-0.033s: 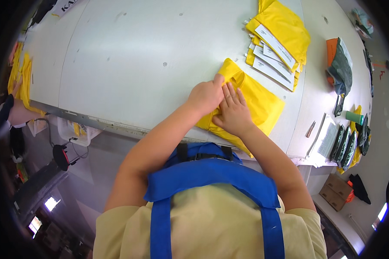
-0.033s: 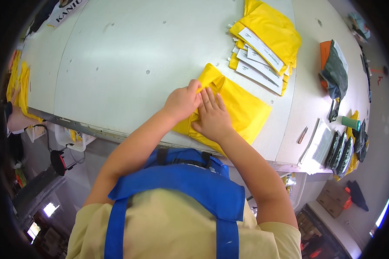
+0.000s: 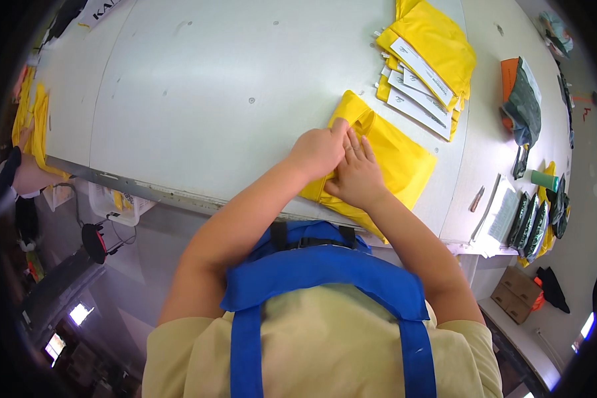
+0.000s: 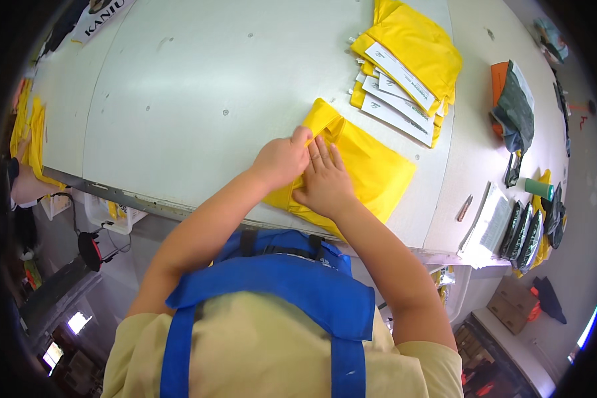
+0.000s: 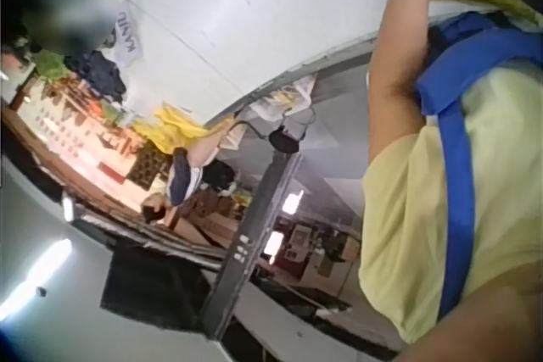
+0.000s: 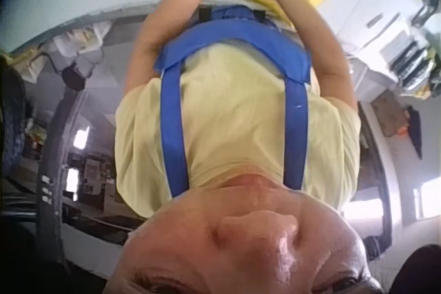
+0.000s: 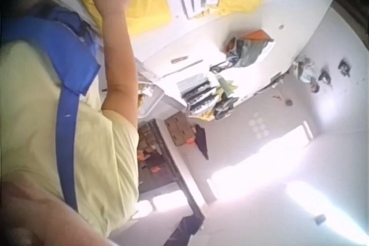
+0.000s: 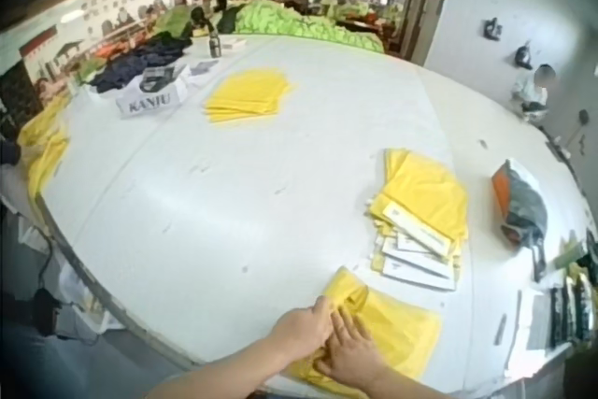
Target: The person cuts open yellow poly mailers on a white workbench using a small blade. They unfold the mailers, slice along seams, and place the opened pieces into a white basket.
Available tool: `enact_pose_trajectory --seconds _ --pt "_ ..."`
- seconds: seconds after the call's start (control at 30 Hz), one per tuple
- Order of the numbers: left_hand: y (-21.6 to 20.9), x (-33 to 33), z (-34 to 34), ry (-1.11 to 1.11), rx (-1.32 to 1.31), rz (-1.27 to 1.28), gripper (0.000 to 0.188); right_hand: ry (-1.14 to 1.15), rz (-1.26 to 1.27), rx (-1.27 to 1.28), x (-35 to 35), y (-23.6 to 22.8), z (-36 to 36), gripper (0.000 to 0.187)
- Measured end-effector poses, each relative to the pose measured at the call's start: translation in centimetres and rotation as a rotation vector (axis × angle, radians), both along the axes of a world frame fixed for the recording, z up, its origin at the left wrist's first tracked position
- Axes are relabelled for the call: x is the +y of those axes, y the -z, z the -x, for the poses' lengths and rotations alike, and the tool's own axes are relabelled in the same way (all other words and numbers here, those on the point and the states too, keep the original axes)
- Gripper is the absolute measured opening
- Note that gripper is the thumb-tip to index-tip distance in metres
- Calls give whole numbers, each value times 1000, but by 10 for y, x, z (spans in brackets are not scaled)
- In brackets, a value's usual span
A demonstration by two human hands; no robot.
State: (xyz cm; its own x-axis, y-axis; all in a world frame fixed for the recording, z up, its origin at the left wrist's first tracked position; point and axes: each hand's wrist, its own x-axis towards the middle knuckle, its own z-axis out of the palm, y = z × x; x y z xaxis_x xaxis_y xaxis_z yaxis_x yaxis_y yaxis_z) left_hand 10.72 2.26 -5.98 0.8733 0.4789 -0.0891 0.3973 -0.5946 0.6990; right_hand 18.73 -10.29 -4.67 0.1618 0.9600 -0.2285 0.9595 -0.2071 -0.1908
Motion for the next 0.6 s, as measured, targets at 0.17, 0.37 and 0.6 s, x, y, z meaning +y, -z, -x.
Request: enact_pose_trajectory --seconds 0.17,0.37,0.6 --pt "6 -1 -10 98 89 14 27 39 -31 207 9 18 -13 81" --pt "-10 -8 -7 -43 188 -35 25 169 -320 445 -25 16 -35 65" --pt "-4 -9 -16 -94 231 -97 16 219 -227 69 -51 3 -16 65"
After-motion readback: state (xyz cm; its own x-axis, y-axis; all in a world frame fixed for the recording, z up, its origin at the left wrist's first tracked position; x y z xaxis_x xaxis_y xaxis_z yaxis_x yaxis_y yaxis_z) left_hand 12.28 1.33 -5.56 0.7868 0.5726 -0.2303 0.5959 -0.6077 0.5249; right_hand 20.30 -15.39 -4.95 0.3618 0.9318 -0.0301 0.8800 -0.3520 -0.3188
